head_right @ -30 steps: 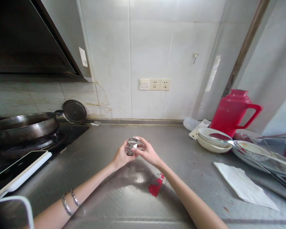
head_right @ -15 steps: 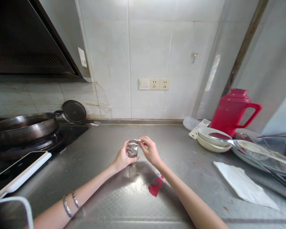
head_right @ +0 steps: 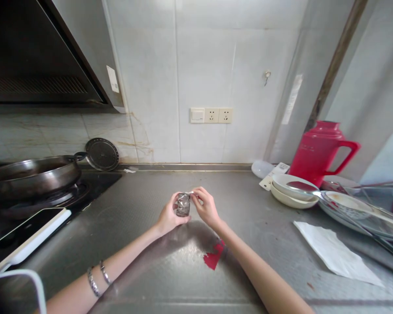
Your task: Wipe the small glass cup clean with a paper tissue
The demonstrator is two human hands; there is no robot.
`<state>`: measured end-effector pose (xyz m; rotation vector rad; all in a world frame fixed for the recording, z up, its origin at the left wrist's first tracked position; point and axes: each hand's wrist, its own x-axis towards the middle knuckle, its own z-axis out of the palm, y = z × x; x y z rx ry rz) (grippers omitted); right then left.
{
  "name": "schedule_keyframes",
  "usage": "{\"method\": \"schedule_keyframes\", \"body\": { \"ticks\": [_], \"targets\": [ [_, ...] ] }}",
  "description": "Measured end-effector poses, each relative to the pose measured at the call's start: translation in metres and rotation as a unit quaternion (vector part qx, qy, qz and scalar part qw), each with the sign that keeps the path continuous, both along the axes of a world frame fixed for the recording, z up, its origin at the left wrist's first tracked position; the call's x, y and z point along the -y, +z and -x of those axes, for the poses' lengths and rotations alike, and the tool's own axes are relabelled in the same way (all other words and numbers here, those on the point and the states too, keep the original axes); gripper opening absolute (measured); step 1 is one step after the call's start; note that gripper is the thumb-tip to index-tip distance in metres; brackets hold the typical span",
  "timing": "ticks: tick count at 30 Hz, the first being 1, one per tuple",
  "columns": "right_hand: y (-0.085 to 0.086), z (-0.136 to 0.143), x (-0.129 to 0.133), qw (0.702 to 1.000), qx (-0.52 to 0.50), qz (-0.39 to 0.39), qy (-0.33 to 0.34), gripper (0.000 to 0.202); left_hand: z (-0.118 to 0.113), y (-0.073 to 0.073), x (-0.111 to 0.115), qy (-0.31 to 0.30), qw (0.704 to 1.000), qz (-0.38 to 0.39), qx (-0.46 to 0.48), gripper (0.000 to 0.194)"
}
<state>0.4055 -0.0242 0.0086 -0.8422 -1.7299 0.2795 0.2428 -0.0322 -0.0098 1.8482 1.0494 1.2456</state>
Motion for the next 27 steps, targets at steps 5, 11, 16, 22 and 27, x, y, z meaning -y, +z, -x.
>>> {"method": "schedule_keyframes", "body": {
  "ticks": [5,11,16,22,27],
  "targets": [
    [0.002,0.006,0.007,1.0,0.009,-0.022,0.009,0.024,0.0,-0.005,-0.005,0.023,0.999,0.0,0.029,0.077],
    [0.005,0.007,0.006,1.0,0.001,-0.019,0.006,0.026,0.001,-0.004,-0.007,0.028,0.999,-0.003,0.042,0.079],
    [0.008,0.007,-0.002,1.0,-0.017,-0.005,0.001,0.028,-0.001,-0.001,-0.008,0.023,0.998,0.002,0.055,0.079],
    [0.012,0.008,-0.009,1.0,-0.018,-0.014,-0.012,0.026,-0.002,0.001,-0.03,0.03,0.998,-0.02,0.055,0.08],
    [0.009,0.01,-0.014,1.0,0.014,-0.026,-0.01,0.024,-0.003,-0.009,-0.048,0.032,0.997,-0.011,0.069,0.082]
  ]
}}
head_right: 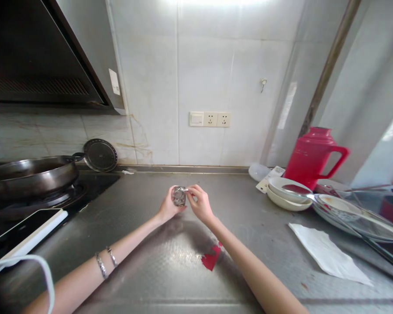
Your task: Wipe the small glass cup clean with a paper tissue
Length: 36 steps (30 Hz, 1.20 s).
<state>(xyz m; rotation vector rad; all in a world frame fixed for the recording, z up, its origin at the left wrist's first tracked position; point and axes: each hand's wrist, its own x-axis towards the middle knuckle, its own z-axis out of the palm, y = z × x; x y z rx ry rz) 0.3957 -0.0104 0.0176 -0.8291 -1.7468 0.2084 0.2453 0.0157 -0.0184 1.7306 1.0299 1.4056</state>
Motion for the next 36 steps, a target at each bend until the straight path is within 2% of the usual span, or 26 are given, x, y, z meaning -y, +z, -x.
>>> {"method": "schedule_keyframes", "body": {
  "ticks": [10,18,24,32,36],
  "targets": [
    [0.005,-0.001,-0.024,0.999,0.001,0.02,-0.033,0.025,-0.008,0.0,0.006,-0.006,1.0,-0.013,-0.01,0.08],
    [-0.003,0.007,-0.013,0.999,-0.008,-0.045,-0.017,0.019,0.001,-0.009,0.005,-0.026,0.999,-0.023,-0.005,0.079],
    [-0.007,0.002,0.001,0.997,0.012,-0.078,-0.003,0.016,0.002,-0.011,0.006,-0.033,0.999,-0.007,0.025,0.079],
    [-0.006,-0.002,-0.004,0.999,0.002,-0.05,-0.012,0.02,0.003,-0.005,0.011,-0.039,0.999,0.007,0.029,0.077],
    [-0.006,-0.001,-0.004,0.998,0.029,-0.045,0.015,0.022,0.004,-0.004,0.011,-0.037,0.999,-0.005,0.007,0.077]
  ]
}}
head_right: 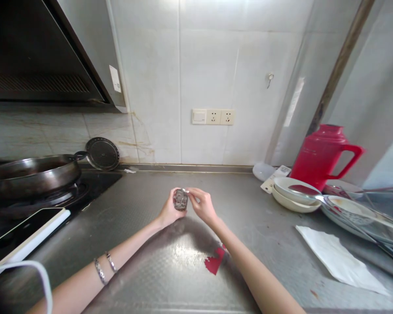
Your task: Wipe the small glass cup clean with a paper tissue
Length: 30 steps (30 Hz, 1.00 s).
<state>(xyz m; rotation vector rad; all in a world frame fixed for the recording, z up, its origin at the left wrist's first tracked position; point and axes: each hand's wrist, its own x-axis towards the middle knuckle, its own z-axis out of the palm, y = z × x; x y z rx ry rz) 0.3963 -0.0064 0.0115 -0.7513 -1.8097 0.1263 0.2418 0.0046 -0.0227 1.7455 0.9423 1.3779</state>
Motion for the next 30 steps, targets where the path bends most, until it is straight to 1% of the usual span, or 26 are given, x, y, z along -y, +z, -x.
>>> {"method": "schedule_keyframes", "body": {
  "ticks": [6,8,11,13,19,21,24,26,28,30],
  "targets": [
    [0.002,-0.001,0.006,0.992,0.108,-0.056,0.038,0.03,-0.003,0.0,0.003,0.008,0.999,-0.027,-0.025,0.074],
    [0.004,-0.002,0.006,0.993,0.099,-0.051,0.028,0.03,-0.004,0.001,0.005,0.013,0.998,-0.036,-0.039,0.075],
    [0.007,-0.002,0.005,0.999,0.034,-0.023,-0.002,0.026,-0.005,0.004,0.008,0.017,0.997,-0.042,-0.054,0.078],
    [0.007,-0.001,0.007,1.0,0.012,-0.021,-0.003,0.025,-0.005,0.005,0.009,0.016,0.997,-0.04,-0.056,0.078],
    [0.005,0.0,0.012,0.991,0.09,-0.075,0.06,0.029,-0.004,0.004,0.009,0.005,0.998,-0.045,-0.047,0.073],
    [0.004,0.0,0.011,0.995,0.066,-0.062,0.045,0.028,-0.005,0.005,0.012,0.01,0.997,-0.044,-0.055,0.074],
    [0.002,0.003,0.007,1.0,-0.014,0.007,-0.005,0.024,-0.007,0.009,0.017,0.012,0.997,-0.027,-0.067,0.077],
    [0.002,0.005,0.006,0.998,-0.046,0.044,-0.023,0.022,-0.007,0.011,0.019,0.004,0.998,-0.013,-0.068,0.077],
    [0.001,0.006,0.007,0.998,-0.045,0.049,-0.019,0.022,-0.007,0.011,0.019,-0.001,0.998,-0.004,-0.066,0.075],
    [0.002,0.006,0.011,0.999,-0.019,0.025,0.006,0.023,-0.006,0.009,0.017,-0.003,0.998,0.0,-0.058,0.074]
  ]
}}
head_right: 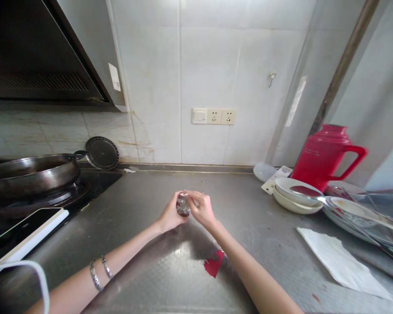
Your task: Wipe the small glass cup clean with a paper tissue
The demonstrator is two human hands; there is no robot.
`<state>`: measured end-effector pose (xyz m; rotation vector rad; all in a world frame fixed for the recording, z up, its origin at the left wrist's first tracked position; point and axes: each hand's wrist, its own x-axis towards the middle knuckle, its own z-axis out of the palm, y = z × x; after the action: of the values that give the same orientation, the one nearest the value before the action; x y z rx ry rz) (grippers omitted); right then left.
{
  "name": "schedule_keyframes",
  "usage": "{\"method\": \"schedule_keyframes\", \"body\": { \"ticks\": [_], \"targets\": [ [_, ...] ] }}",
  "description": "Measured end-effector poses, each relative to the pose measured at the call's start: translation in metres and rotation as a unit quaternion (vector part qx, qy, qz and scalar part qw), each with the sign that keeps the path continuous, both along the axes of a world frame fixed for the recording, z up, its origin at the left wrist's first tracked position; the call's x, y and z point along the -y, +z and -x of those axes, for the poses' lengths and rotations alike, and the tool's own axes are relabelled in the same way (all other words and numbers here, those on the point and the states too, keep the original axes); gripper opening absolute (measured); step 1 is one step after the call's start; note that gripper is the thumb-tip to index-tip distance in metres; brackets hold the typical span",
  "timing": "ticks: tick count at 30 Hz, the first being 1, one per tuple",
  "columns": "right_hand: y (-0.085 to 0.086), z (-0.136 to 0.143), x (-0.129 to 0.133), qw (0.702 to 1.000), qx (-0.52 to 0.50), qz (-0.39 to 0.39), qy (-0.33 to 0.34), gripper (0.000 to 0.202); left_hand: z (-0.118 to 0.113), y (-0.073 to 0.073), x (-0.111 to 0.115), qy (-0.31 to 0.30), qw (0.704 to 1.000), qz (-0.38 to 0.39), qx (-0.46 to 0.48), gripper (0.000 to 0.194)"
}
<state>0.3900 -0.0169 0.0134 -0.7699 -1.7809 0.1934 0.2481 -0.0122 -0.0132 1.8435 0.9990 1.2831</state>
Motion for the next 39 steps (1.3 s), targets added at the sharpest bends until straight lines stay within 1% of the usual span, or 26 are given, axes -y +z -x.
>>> {"method": "schedule_keyframes", "body": {
  "ticks": [3,4,6,10,12,14,16,19,21,23,25,28,30,32,34,37,39],
  "targets": [
    [0.002,-0.001,0.004,0.996,0.059,-0.045,0.051,0.027,0.002,-0.003,-0.005,-0.012,1.0,-0.011,0.02,0.073],
    [0.002,-0.002,0.005,0.995,0.068,-0.051,0.058,0.027,0.002,-0.004,-0.005,-0.017,1.0,-0.015,0.022,0.073],
    [0.003,-0.003,0.003,0.996,0.059,-0.039,0.046,0.026,0.003,-0.004,-0.005,-0.02,1.0,-0.018,0.014,0.073],
    [0.004,-0.002,-0.002,0.999,-0.003,0.038,-0.015,0.022,0.002,0.0,-0.001,-0.02,1.0,-0.013,-0.02,0.075],
    [0.004,-0.002,-0.003,0.999,-0.008,0.047,-0.018,0.022,0.002,0.002,0.001,-0.015,0.999,-0.007,-0.03,0.076],
    [0.004,-0.001,-0.001,1.0,0.005,0.023,-0.005,0.022,0.003,0.004,0.001,-0.009,0.999,0.001,-0.031,0.074],
    [0.004,-0.002,0.002,0.999,0.035,-0.024,0.018,0.025,0.003,0.005,-0.001,-0.014,1.0,0.001,-0.015,0.072],
    [0.003,-0.003,0.006,0.989,0.094,-0.098,0.051,0.029,0.003,0.003,-0.005,-0.03,0.999,-0.003,0.031,0.07],
    [0.002,-0.003,0.007,0.982,0.116,-0.134,0.066,0.031,0.003,0.001,-0.009,-0.038,0.998,0.0,0.056,0.071],
    [0.002,-0.003,0.007,0.983,0.106,-0.135,0.065,0.029,0.003,-0.001,-0.01,-0.035,0.997,0.006,0.067,0.072],
    [0.004,-0.003,0.005,0.992,0.064,-0.099,0.042,0.027,0.003,-0.001,-0.009,-0.025,0.998,0.01,0.062,0.074],
    [0.006,-0.002,0.002,0.999,-0.013,-0.029,-0.01,0.022,0.004,0.005,-0.004,-0.011,0.999,0.016,0.035,0.073],
    [0.006,-0.001,0.003,0.999,-0.03,-0.014,-0.023,0.021,0.004,0.008,0.0,-0.007,0.999,0.021,0.029,0.07],
    [0.006,0.0,0.005,0.999,-0.018,-0.031,-0.014,0.022,0.003,0.009,0.0,-0.008,0.999,0.031,0.036,0.069],
    [0.005,0.001,0.008,0.998,0.019,-0.064,0.008,0.024,0.003,0.007,-0.002,-0.005,0.998,0.038,0.043,0.068],
    [0.004,-0.001,0.011,0.99,0.08,-0.112,0.04,0.029,0.002,0.002,-0.006,0.003,0.998,0.03,0.046,0.067],
    [0.005,-0.003,0.011,0.987,0.093,-0.123,0.045,0.029,0.002,0.002,-0.006,-0.005,0.998,0.024,0.052,0.067]
  ]
}}
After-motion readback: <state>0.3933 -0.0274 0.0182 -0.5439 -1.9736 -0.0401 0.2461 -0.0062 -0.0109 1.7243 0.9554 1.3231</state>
